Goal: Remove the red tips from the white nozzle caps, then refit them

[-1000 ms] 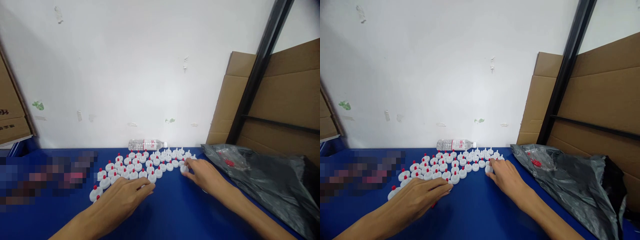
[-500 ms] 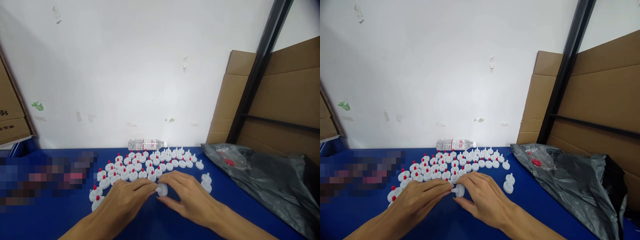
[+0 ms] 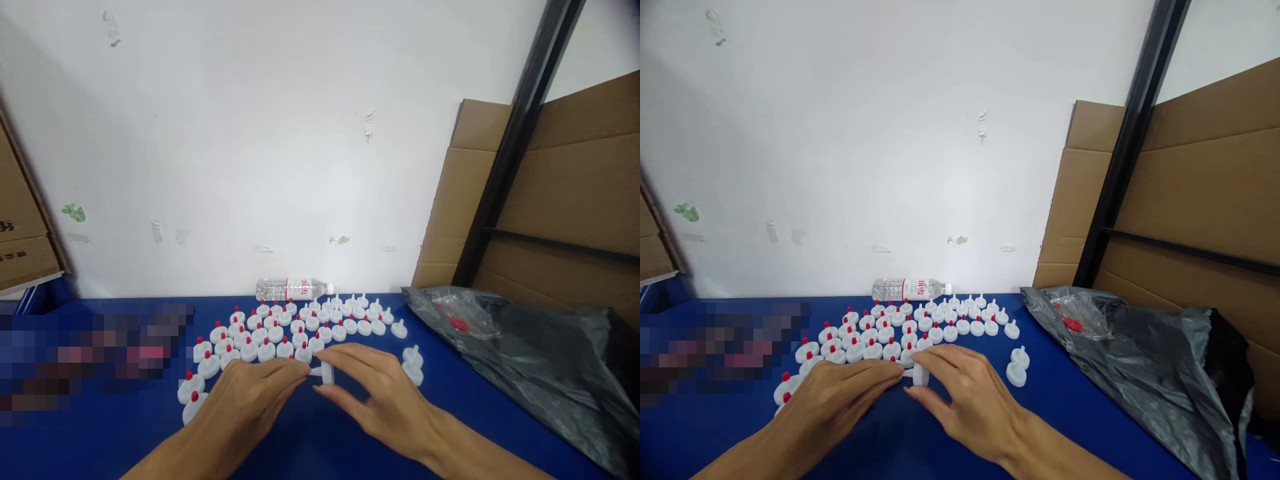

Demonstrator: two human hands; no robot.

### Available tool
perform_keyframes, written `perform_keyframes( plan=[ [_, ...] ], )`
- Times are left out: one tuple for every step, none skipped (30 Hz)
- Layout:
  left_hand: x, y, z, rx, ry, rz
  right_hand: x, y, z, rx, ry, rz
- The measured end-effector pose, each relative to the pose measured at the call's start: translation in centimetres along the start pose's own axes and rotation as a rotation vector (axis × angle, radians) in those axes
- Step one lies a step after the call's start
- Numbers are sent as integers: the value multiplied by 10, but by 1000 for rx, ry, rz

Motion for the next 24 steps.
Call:
perform_keyframes(
  plan=[
    [0,0,0,-1,3,4,1,0,0,1,-4,5],
    [0,0,0,-2,7,6,1,0,-1,3,-8,5],
    [-1,0,0,-4,13,8,1,-1,-1,7,-10,5],
    [-2,0,0,-8,19,10,1,-1,-1,16,-13,4],
    [-2,0,0,-15,22,18,1,-1,-1,28,-19,6],
    [-3,0,0,-20,20,29,1,-1,-1,39,-28,14],
    [-3,0,0,-20,11,34,1,-1,-1,48,-41,24],
    [-4,-1,0,-16,-2,33,2,-2,-1,51,-54,38],
    [-4,-1,0,-6,-17,17,2,-2,-1,53,-64,51],
    [-5,-2,0,8,-29,-11,3,-2,-1,52,-70,61],
    [-6,-2,1,22,-32,-47,3,-3,-2,51,-74,64],
    [-7,-2,1,35,-23,-85,4,-3,-3,50,-78,63],
    [-7,-1,2,46,-2,-115,5,-3,-4,54,-84,63],
    [-8,-1,3,60,27,-131,6,-4,-5,59,-93,64],
    [-8,0,4,72,61,-138,7,-4,-5,64,-105,64],
    [-8,1,6,85,98,-136,8,-4,-6,71,-116,65],
    [-8,1,7,102,130,-134,8,-4,-7,81,-122,67],
    [-8,1,9,117,155,-134,9,-4,-7,93,-124,67],
    [-7,1,10,127,173,-137,8,-3,-8,104,-122,65],
    [-7,1,12,136,187,-140,8,-3,-8,111,-117,62],
    [-7,1,13,143,201,-142,7,-2,-9,117,-108,60],
    [-6,1,13,151,215,-140,7,-1,-9,121,-99,55],
    [-6,1,14,157,232,-138,6,0,-10,126,-90,49],
    [-6,2,14,167,252,-136,5,0,-10,136,-81,45]
  ],
)
Point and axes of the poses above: each hand's wrist, its own y-axis away from the middle knuckle, its own x-axis out of the back of the hand, z = x × y, the point moved 2 cm from there along -y, towards the middle knuckle, and after that the axes turned 9 degrees about y, right-handed, at the moved point
